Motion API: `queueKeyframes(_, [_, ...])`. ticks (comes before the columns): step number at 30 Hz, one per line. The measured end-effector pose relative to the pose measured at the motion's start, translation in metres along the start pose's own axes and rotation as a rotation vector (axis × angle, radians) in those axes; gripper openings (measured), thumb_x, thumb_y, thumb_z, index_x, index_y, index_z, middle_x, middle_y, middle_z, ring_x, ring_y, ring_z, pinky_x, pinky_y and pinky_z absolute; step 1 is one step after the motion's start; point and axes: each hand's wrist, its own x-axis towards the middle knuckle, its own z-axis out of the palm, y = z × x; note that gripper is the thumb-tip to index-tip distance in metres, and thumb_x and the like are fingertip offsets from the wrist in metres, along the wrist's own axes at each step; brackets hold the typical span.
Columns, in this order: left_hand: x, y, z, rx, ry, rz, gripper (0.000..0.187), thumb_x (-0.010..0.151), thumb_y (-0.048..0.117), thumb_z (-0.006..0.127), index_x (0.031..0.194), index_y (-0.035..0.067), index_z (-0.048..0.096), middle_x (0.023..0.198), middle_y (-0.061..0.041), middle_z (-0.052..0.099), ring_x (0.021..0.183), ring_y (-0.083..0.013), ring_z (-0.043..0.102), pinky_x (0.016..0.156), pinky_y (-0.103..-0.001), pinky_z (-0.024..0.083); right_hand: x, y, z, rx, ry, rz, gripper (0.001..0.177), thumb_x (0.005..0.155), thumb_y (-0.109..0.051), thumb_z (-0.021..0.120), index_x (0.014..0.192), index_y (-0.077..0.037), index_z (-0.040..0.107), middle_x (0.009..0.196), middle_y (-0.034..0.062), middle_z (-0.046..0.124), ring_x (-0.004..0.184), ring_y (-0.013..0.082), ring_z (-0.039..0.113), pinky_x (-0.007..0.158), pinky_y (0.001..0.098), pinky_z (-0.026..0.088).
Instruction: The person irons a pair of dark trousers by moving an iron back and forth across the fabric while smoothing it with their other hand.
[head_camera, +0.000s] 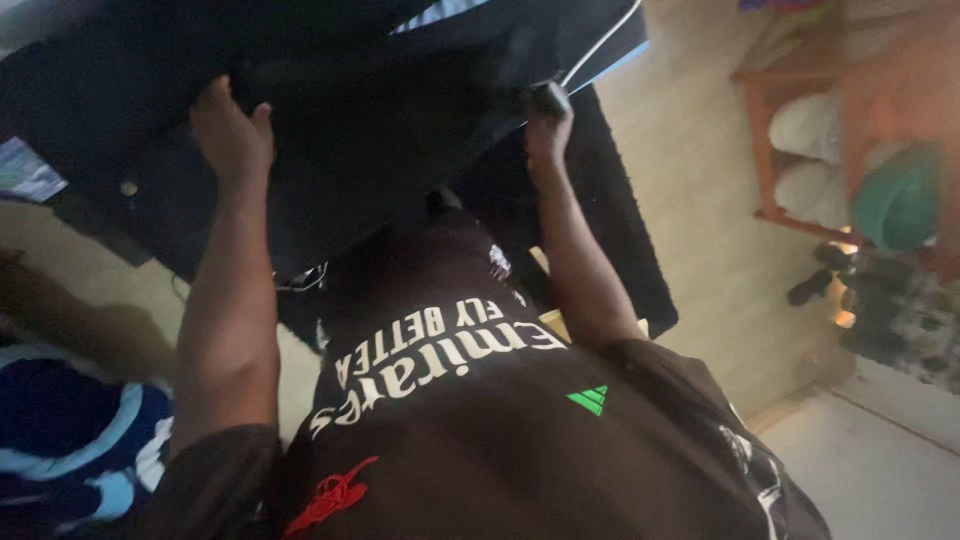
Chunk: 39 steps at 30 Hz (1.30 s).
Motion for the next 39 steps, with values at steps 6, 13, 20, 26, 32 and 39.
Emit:
queueKeyframes(6, [0.001, 0.017, 0.009, 0.046, -0.007, -0.055, 0.049, 0.098, 0.038, 0.087, 0.13, 0.007, 0.066, 0.121, -0.019, 0.066, 0.116, -0.0411, 0.058, 0.097, -0.063, 0.041, -0.017, 0.01, -0.003, -0.241, 0.102, -0.089, 0.03, 0.087, -0.008, 0.08, 0.108, -0.003, 0.06, 0.097, 0.0041, 0.069, 0.089, 0.0167, 0.066, 0.081, 0.031, 0.054])
queueKeyframes(13, [-0.064, 0.049, -0.026, 0.101, 0.102, 0.16, 0.045, 0.091, 0.029, 0.082, 0.129, 0.011, 0.067, 0.126, -0.013, 0.062, 0.12, -0.0339, 0.055, 0.1, -0.055, 0.044, -0.095, -0.01, 0.035, -0.352, -0.256, 0.218, 0.018, 0.099, -0.018, 0.068, 0.112, -0.005, 0.069, 0.104, 0.0091, 0.073, 0.071, 0.013, 0.069, 0.061, 0.0307, 0.056])
queueKeyframes(20, [-0.119, 0.011, -0.024, -0.11, 0.355, -0.039, 0.036, 0.106, 0.022, 0.077, 0.135, 0.007, 0.06, 0.137, -0.015, 0.058, 0.128, -0.036, 0.054, 0.103, -0.052, 0.047, -0.124, -0.061, 0.135, -0.495, -0.908, 0.039, 0.039, 0.102, -0.028, 0.072, 0.134, -0.011, 0.061, 0.113, 0.01, 0.073, 0.095, 0.0169, 0.074, 0.081, 0.0341, 0.061])
queueKeyframes(26, [-0.143, -0.047, -0.024, -0.227, 0.582, -0.453, 0.037, 0.108, 0.027, 0.07, 0.135, 0.005, 0.056, 0.135, -0.018, 0.056, 0.125, -0.0407, 0.056, 0.103, -0.05, 0.052, -0.104, -0.083, 0.236, -0.522, -0.878, -0.19, 0.057, 0.097, -0.033, 0.074, 0.145, -0.011, 0.052, 0.133, 0.0155, 0.062, 0.115, 0.0228, 0.065, 0.093, 0.0382, 0.058])
queueKeyframes(32, [-0.128, -0.112, 0.007, -0.377, 0.671, -0.527, 0.052, 0.1, 0.042, 0.078, 0.129, 0.003, 0.059, 0.124, -0.016, 0.063, 0.114, -0.0314, 0.065, 0.094, -0.046, 0.055, -0.111, -0.086, 0.269, -0.576, -0.873, 0.007, 0.05, 0.092, -0.036, 0.078, 0.129, -0.007, 0.061, 0.095, 0.0077, 0.073, 0.077, 0.0149, 0.071, 0.072, 0.0346, 0.06])
queueKeyframes(39, [-0.103, -0.136, 0.019, -1.106, 0.637, -0.63, 0.049, 0.1, 0.047, 0.079, 0.116, 0.002, 0.068, 0.089, -0.006, 0.071, 0.066, -0.0105, 0.064, 0.059, -0.027, 0.057, -0.124, -0.096, 0.241, -0.619, -0.792, 0.081, 0.022, 0.096, -0.025, 0.072, 0.104, -0.005, 0.075, 0.09, 0.0019, 0.077, 0.074, 0.0085, 0.07, 0.069, 0.0287, 0.059])
